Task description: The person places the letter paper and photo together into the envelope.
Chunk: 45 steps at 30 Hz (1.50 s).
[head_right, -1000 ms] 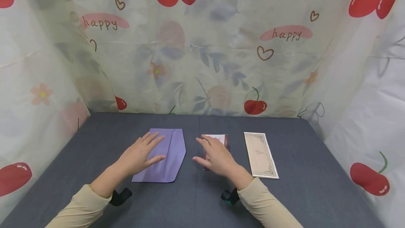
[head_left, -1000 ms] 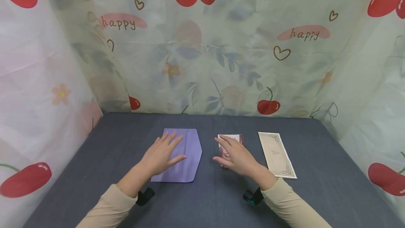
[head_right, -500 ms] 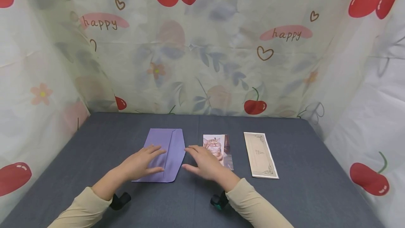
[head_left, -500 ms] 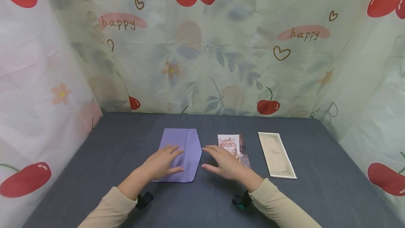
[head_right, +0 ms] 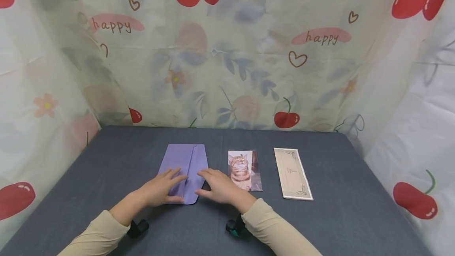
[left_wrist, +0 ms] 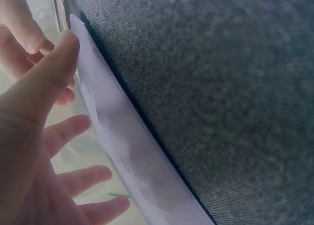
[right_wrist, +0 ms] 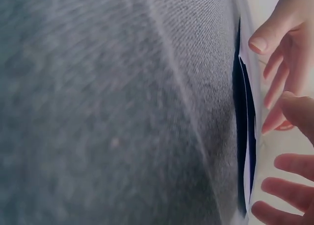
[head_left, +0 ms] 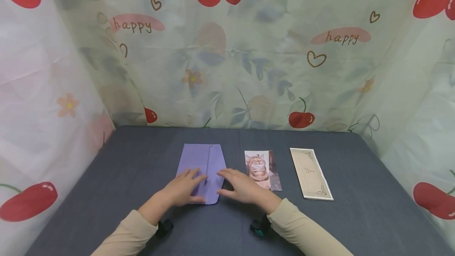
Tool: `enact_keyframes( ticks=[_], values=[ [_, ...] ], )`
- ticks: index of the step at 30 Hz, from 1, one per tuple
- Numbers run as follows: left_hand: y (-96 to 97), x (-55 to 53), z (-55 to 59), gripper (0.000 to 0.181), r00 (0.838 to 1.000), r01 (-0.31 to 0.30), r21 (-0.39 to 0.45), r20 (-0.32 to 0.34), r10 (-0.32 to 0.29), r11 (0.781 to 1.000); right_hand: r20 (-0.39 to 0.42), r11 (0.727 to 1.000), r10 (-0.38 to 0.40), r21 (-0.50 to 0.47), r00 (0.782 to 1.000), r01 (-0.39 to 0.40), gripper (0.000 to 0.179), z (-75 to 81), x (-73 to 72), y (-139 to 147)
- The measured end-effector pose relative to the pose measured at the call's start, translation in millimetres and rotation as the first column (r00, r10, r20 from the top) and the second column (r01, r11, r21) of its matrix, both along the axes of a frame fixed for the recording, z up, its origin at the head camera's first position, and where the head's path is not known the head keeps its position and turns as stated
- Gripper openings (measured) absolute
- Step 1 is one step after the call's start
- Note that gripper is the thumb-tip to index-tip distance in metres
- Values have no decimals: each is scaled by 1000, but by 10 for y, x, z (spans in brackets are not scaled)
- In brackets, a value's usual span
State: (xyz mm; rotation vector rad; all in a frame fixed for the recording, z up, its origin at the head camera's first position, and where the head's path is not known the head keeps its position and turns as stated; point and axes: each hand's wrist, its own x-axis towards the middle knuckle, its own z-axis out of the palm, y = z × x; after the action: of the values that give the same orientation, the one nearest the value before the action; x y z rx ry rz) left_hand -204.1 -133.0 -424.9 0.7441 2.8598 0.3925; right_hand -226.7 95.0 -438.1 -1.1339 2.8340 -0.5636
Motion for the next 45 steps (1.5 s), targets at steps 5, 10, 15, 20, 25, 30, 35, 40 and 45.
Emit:
enact_keyframes(
  ticks=[5,10,15,20,25,30,35,40,45],
  values=[
    [6,-8,-22,70,999,-31,-15,31,31,999,22,1000,8,18,1000,-8,59,-20,-23,-58],
    [10,-14,-31,74,998,-37,-13,43,37,999,37,998,4,57,999,-6,61,-24,-18,-100],
    [18,-16,-29,75,998,-36,-14,51,37,999,36,996,4,84,999,-7,62,-32,-17,-130],
    [25,-25,-45,77,997,-43,-24,67,45,999,34,996,2,94,999,-5,62,-43,-15,-148],
    [29,-30,-62,76,996,-48,-25,69,50,999,33,994,-9,111,999,6,61,-51,7,-151],
    [31,-27,-68,76,996,-56,-30,75,58,998,37,991,-22,134,999,17,61,-57,24,-160],
    [27,-26,-70,74,994,-67,-28,80,70,997,45,989,-31,143,999,24,61,-49,33,-171],
    [13,-30,-74,73,994,-71,-18,77,72,997,43,988,-33,154,999,26,60,-49,37,-177],
    [-19,-40,-74,72,997,-54,-4,62,54,999,49,986,-37,162,998,28,61,-46,41,-181]
  ],
)
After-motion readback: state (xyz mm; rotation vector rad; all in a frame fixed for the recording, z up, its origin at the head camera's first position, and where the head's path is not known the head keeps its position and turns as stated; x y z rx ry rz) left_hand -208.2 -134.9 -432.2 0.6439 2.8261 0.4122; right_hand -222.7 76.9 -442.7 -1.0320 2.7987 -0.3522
